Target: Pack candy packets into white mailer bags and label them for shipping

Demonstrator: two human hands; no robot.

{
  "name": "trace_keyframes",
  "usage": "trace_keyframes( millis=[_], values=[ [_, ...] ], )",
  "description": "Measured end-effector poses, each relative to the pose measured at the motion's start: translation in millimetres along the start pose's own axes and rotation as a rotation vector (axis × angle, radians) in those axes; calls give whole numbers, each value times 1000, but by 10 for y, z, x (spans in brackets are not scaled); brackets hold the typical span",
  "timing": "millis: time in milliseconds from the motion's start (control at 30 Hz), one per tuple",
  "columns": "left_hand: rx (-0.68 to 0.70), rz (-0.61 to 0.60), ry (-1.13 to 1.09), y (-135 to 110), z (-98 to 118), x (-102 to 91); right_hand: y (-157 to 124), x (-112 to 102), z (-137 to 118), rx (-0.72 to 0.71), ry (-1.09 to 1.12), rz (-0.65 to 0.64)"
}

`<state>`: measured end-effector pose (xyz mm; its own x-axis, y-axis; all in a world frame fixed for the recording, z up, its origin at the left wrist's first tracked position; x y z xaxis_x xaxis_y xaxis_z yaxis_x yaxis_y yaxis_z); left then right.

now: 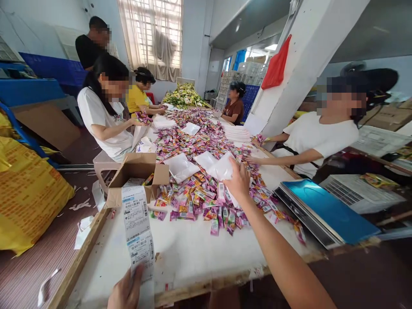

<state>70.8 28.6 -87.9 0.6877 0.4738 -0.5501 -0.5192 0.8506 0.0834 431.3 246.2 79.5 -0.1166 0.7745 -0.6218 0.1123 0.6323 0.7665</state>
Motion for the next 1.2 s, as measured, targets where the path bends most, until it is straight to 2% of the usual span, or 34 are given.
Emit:
trace_keyframes(
  millis=[133, 200, 267, 333, 367, 400, 467, 533, 633, 700, 733, 767, 867, 933, 1000, 1100, 1200],
  values=[
    [16, 11, -90, -51, 18, -25, 39, 96, 243, 308, -168, -36],
    [17, 45, -150, -54, -2, -25, 37, 18, 283, 369, -176, 10],
    [10, 55, -196, -36, -24, -27, -98, -139, 155, 337, -110, 78],
    [-38, 35, -264, 4, -41, -62, -433, -294, -150, 227, 33, 87],
    [-86, 19, -309, 31, -46, -101, -670, -344, -355, 148, 120, 42],
    [-151, -8, -359, 61, -47, -153, -935, -372, -576, 62, 205, -37],
    [-307, -64, -461, 116, -34, -301, -1467, -365, -1002, -112, 323, -335],
    [-456, -96, -520, 154, -7, -487, -1852, -337, -1296, -226, 367, -644],
    [-604, -71, -549, 161, 13, -747, -1997, -319, -1429, -263, 383, -1033],
    [-637, -62, -549, 135, -6, -840, -1933, -321, -1439, -270, 420, -1186],
    [-640, -69, -550, 118, -21, -854, -1908, -320, -1453, -270, 434, -1188],
    [-642, -84, -554, 101, -34, -846, -1903, -317, -1477, -265, 437, -1128],
    [-629, -128, -580, 78, -27, -742, -2057, -293, -1579, -231, 385, -788],
    [-571, -141, -595, 96, 36, -656, -2227, -259, -1630, -231, 372, -639],
    [-484, -150, -629, 127, 135, -594, -2334, -220, -1643, -229, 399, -581],
    [-349, -198, -738, 150, 307, -566, -2300, -242, -1638, -168, 481, -588],
    [-265, -290, -759, 105, 456, -605, -2109, -470, -1694, 85, 674, -578]
  ],
)
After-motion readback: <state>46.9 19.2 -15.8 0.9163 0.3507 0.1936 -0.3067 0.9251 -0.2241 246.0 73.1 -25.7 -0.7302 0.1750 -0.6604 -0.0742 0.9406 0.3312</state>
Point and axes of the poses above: each hand's wrist, its own y-axis towards the middle knuckle, its own x-axis out of the palm, z = x × y, the point moved 2 cm from there along y, towards the middle knuckle, and after that the axes turned 15 degrees about z, right-handed, at the moved point
